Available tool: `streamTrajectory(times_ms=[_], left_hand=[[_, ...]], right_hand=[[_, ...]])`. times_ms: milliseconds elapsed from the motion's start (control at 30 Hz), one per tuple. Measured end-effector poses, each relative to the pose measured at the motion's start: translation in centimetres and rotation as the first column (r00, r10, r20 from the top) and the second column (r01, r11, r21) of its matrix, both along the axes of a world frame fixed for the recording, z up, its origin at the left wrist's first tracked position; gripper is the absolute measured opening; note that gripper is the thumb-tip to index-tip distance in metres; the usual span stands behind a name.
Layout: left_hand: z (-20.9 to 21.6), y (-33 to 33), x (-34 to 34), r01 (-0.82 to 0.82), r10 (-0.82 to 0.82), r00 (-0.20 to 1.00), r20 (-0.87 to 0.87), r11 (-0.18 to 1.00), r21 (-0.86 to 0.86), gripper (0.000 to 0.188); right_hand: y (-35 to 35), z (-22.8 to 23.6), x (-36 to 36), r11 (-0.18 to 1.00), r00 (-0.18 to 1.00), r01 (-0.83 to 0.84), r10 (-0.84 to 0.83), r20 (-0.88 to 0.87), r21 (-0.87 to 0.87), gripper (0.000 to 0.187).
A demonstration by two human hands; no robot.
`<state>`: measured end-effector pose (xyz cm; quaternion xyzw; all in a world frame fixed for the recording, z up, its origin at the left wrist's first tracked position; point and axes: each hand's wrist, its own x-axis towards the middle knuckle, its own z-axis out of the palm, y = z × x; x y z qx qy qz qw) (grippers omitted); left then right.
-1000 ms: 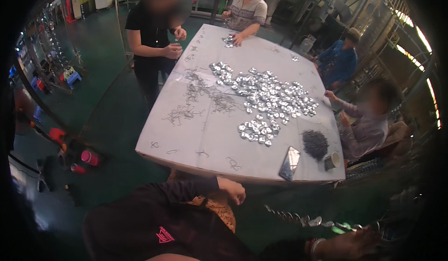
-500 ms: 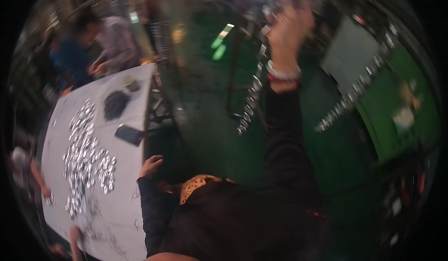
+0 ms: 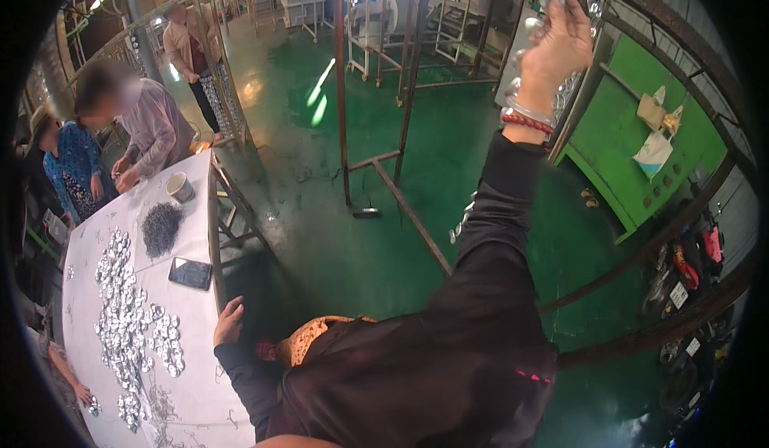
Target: The person assembles small silver metal discs onto a wire chain by hand. They pick up a disc and a wire hook, attach them together, and then hang the completed chain on a metal rack. This process is repeated multiple times.
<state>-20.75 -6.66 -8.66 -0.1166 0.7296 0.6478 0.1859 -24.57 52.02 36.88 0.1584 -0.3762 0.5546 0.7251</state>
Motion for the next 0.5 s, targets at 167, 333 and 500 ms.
streamTrajectory(times_ms=[167, 333, 500], left_hand=[[-1.3, -0.7, -0.3, -0.004, 0.005, 1.0, -0.006, 0.999, 0.035, 0.047], [-0.5, 0.3, 0.0, -0.001, 0.001, 1.0, -0.003, 1.0, 0.002, 0.046], [-0.8, -0.1, -0.4, 0.009, -0.009, 0.999, -0.043, 1.0, -0.006, 0.048]], right_hand=[[3.5, 2.6, 0.8, 0.992, 0.992, 0.112, -0.108, 0.067, -0.06, 0.022], [8.7, 5.1, 1.2, 0.984, 0.977, 0.169, -0.16, 0.143, -0.055, 0.019], [13.0, 7.4, 0.2, 0.981, 0.964, 0.196, -0.194, 0.184, 0.003, 0.007]])
